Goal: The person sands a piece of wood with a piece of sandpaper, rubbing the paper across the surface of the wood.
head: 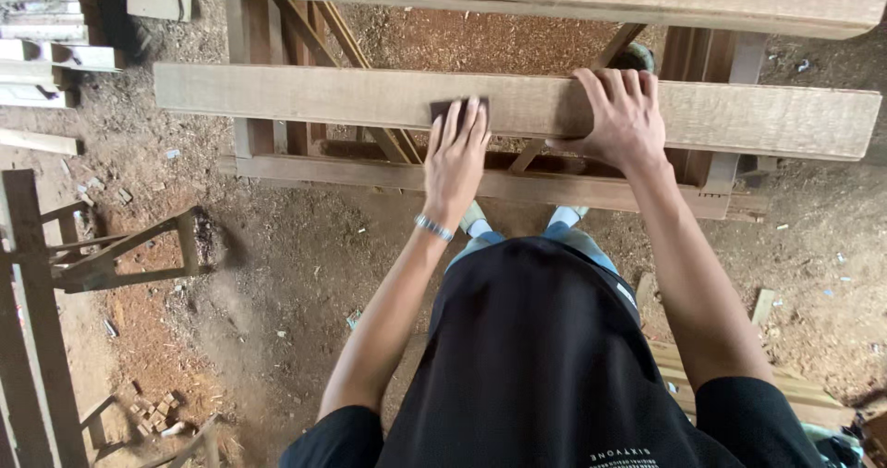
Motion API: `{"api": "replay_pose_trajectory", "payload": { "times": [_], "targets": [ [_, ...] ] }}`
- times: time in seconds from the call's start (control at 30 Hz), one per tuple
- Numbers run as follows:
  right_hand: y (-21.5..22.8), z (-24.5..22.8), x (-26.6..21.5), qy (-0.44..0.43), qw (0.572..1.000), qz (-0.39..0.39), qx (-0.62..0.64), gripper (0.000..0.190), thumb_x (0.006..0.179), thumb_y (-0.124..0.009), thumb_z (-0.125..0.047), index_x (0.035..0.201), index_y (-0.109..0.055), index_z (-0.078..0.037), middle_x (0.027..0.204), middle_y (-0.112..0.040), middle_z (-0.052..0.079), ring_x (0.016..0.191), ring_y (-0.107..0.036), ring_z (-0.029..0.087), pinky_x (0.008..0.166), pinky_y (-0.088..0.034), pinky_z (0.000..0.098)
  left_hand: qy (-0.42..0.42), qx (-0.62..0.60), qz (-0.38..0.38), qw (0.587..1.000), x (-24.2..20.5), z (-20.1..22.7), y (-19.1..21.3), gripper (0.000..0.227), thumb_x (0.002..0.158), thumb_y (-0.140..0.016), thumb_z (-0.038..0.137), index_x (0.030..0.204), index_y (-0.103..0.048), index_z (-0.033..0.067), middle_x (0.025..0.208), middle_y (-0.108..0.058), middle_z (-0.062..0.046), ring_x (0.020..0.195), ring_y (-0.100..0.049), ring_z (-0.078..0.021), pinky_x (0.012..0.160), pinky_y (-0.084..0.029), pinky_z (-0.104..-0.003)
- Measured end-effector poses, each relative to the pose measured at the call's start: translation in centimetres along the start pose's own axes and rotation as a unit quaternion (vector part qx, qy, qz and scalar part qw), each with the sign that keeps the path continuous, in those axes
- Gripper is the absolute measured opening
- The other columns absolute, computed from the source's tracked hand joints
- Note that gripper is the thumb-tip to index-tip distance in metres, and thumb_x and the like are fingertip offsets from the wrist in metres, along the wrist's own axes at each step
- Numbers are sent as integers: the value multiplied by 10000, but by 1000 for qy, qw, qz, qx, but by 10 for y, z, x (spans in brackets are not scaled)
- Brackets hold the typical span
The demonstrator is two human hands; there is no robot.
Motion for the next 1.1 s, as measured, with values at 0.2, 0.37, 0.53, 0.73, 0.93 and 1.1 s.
{"api": "replay_pose_trajectory", "payload": {
  "times": [0.2, 0.37, 0.53, 0.73, 0.93, 1.1],
  "targets": [
    [-2, 2, 5, -12, 1000, -10, 6, 1227, 622, -733, -906, 1532, -424, -143, 1352, -548, 187, 1294, -486, 369, 1156, -293, 579, 5, 41, -19, 999, 13, -8, -12, 434, 1063, -564, 284, 1434, -569, 60, 1534, -534, -95, 1411, -486, -296, 1197, -391, -512],
    [1, -2, 4, 10, 1000, 9, -2, 1201, 652, -728, -885, 1538, -441, -127, 1348, -554, 196, 1288, -493, 390, 1150, -285, 575, 35, 17, 7, 999, 44, -5, -7, 434, 1049, -576, 299, 1396, -578, 38, 1498, -547, -110, 1386, -502, -337, 1151, -393, -519],
    [22, -10, -5, 43, 996, 82, 7, 1178, 684, -678, -910, 1528, -497, -109, 1359, -580, 192, 1297, -512, 376, 1160, -305, 559, 17, 51, -33, 998, 1, 18, 11, 431, 1063, -562, 273, 1417, -546, 28, 1546, -503, -140, 1434, -495, -346, 1226, -383, -508],
    [18, -6, -5, 47, 997, 59, 32, 1103, 739, -700, -874, 1497, -508, -96, 1355, -584, 197, 1271, -519, 382, 1143, -322, 552, 56, 106, -59, 991, 12, -3, -20, 450, 1030, -536, 279, 1433, -550, 80, 1548, -494, -81, 1410, -490, -290, 1196, -333, -542],
    [18, -6, -8, 73, 995, 71, 18, 1114, 709, -736, -831, 1504, -493, -90, 1334, -584, 188, 1266, -521, 368, 1117, -324, 566, 141, 24, -47, 989, 47, -23, -43, 419, 1081, -525, 257, 1447, -531, 54, 1583, -463, -85, 1456, -441, -317, 1199, -371, -489],
    [19, -3, -5, 78, 994, 66, 30, 1148, 763, -688, -909, 1499, -487, -51, 1316, -577, 215, 1235, -521, 391, 1112, -327, 576, 109, 12, 16, 994, -4, 10, -11, 442, 1039, -574, 224, 1458, -562, 85, 1566, -514, -68, 1460, -469, -272, 1186, -418, -446]
  ]
}}
Point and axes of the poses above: each hand's wrist, its own x-axis towards the middle knuckle, its own y-axis out of the back of the hand, z = x × y, the point moved 8 cm from there along x, towards the middle knuckle
